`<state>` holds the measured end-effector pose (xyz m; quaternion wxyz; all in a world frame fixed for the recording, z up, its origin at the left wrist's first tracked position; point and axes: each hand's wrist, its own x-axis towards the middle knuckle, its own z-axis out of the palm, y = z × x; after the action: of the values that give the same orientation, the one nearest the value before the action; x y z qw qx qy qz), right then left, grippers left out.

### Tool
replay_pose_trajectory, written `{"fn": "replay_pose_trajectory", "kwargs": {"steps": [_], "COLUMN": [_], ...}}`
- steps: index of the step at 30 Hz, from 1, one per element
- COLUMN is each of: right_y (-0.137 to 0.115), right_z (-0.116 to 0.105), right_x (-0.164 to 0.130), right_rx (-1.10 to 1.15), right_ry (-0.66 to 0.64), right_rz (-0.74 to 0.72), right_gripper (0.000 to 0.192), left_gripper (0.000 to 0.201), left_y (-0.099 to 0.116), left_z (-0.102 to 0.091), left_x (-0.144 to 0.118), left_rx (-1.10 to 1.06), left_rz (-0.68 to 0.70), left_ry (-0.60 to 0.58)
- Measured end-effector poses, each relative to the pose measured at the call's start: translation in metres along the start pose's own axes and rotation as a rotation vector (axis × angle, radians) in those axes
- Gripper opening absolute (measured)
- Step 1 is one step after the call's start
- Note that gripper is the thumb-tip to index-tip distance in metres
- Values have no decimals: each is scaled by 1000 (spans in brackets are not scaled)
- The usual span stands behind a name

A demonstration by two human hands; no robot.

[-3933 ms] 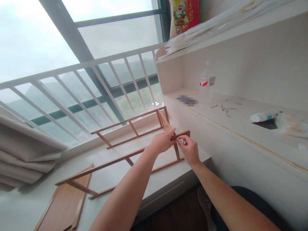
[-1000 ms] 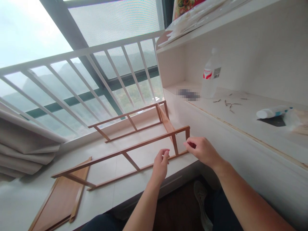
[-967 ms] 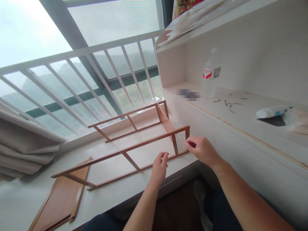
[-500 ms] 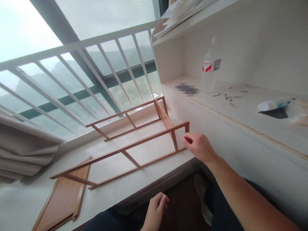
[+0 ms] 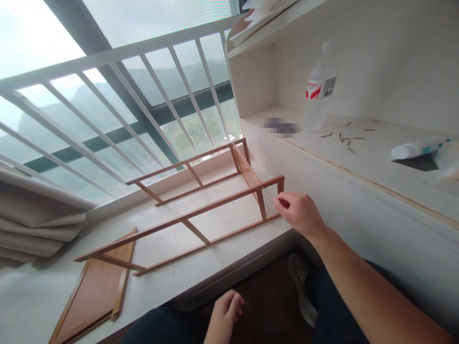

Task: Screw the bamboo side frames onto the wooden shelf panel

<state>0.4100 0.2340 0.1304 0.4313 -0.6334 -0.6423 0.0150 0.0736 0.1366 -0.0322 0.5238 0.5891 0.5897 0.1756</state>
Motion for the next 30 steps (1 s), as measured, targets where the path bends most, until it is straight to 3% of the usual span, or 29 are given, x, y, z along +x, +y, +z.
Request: {"fn": "replay_pose_trajectory", "kwargs": {"steps": [5, 11, 14, 18, 22, 30], "right_y": [0, -3, -3, -4, -8, -27], "right_z": [1, 0, 0, 6, 14, 21], "right_x": [0, 1, 1, 0, -3, -7], "right_rx": [-19, -63, 32, 429, 873, 1569], "right_ry": [6, 6, -20, -80, -47, -90], "right_rz": [-2, 2, 77, 339, 599, 929], "right_gripper": [34, 33, 37, 38, 36, 23], "left_gripper": [64, 67, 69, 72, 70, 60], "left_y": [-3, -5, -12, -23, -28, -33], "left_z": [-7, -40, -51, -49, -36, -27], "left_x": [-3, -12, -15, -11, -5, -2], "left_rx": [13, 31, 28, 31, 87, 248], "left_rz": [10, -8, -46, -63, -34, -57], "left_ry": [-5, 45, 74, 72, 35, -49]}}
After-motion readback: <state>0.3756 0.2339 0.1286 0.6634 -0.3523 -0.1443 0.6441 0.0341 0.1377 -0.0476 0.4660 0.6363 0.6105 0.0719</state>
